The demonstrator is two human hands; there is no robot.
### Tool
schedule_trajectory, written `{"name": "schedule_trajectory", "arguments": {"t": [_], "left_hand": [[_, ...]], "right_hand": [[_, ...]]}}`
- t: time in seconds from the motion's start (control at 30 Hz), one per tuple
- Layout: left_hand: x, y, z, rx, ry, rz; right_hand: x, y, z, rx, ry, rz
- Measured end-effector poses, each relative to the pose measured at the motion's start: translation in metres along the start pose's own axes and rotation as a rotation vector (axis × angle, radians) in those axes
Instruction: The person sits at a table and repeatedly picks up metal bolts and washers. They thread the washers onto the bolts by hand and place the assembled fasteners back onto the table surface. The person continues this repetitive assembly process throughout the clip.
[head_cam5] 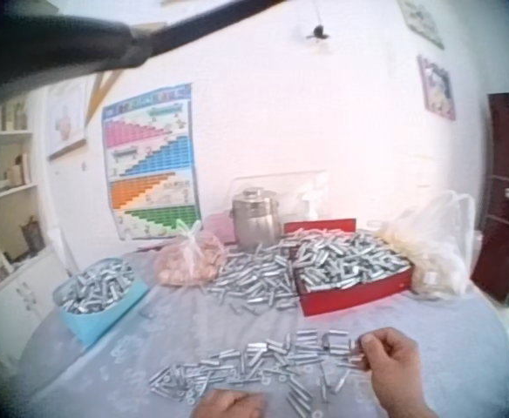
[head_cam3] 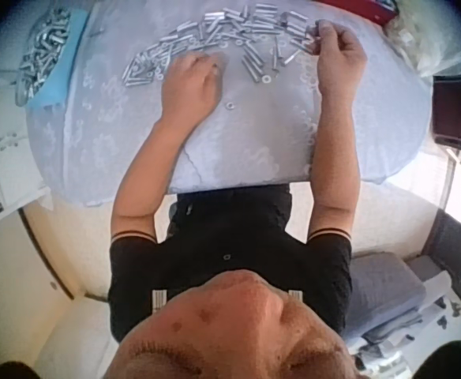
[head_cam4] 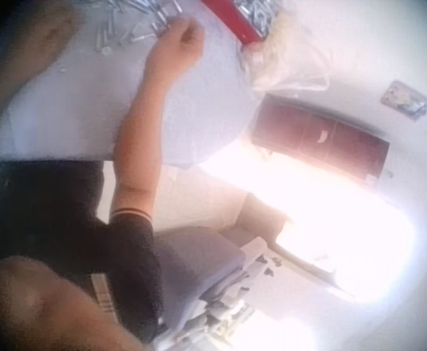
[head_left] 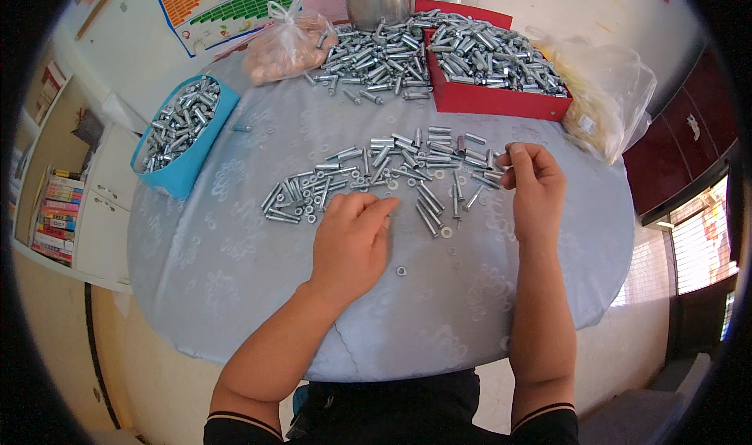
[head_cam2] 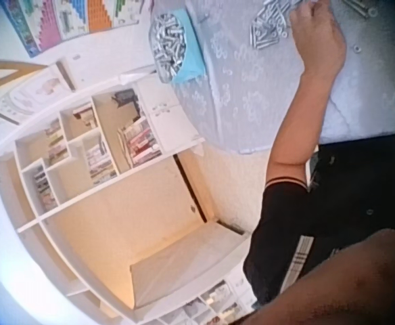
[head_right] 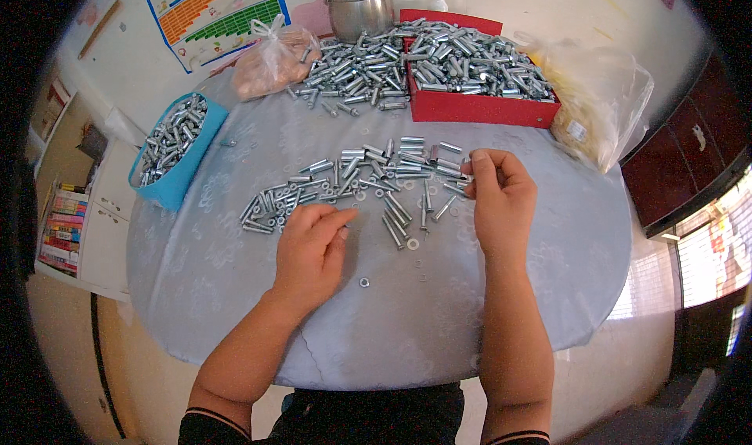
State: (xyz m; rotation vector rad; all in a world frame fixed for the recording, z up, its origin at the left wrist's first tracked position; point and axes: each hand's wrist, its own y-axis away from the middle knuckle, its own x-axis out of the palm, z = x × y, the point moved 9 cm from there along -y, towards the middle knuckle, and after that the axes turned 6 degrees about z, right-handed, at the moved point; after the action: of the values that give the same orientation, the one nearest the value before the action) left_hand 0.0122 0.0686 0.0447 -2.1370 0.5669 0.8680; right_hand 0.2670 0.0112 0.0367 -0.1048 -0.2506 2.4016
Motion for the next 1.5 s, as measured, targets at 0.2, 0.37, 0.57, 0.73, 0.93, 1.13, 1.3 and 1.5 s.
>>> {"name": "schedule_trajectory", "arguments": {"t": [0.2,0.37,0.57,0.73,0.93,1.13,1.3,1.5], "left_hand": [[-0.009,0.005,0.006,-0.048,0.289,-0.051],[-0.013,0.005,0.004,-0.03,0.373,-0.079],[-0.013,0.006,0.003,-0.025,0.388,-0.081],[-0.014,0.005,0.004,-0.028,0.409,-0.099],[-0.014,0.006,0.01,-0.064,0.435,-0.123],[-0.004,0.009,0.023,-0.141,0.506,-0.107],[0.0,0.012,0.035,-0.238,0.613,-0.15],[0.002,0.013,0.048,-0.327,0.783,-0.193]], "right_hand": [[-0.008,-0.007,0.002,-0.085,0.435,-0.015],[0.0,-0.017,-0.026,-0.249,0.772,0.076],[0.034,-0.021,-0.037,-0.297,1.036,0.181],[0.06,-0.009,-0.032,-0.38,0.94,0.403],[0.085,0.02,-0.016,-0.436,0.756,0.61],[0.106,0.046,-0.01,-0.422,0.747,0.698],[0.118,0.061,-0.004,-0.532,0.778,0.706],[0.083,0.027,0.001,-0.294,0.422,0.398]]}}
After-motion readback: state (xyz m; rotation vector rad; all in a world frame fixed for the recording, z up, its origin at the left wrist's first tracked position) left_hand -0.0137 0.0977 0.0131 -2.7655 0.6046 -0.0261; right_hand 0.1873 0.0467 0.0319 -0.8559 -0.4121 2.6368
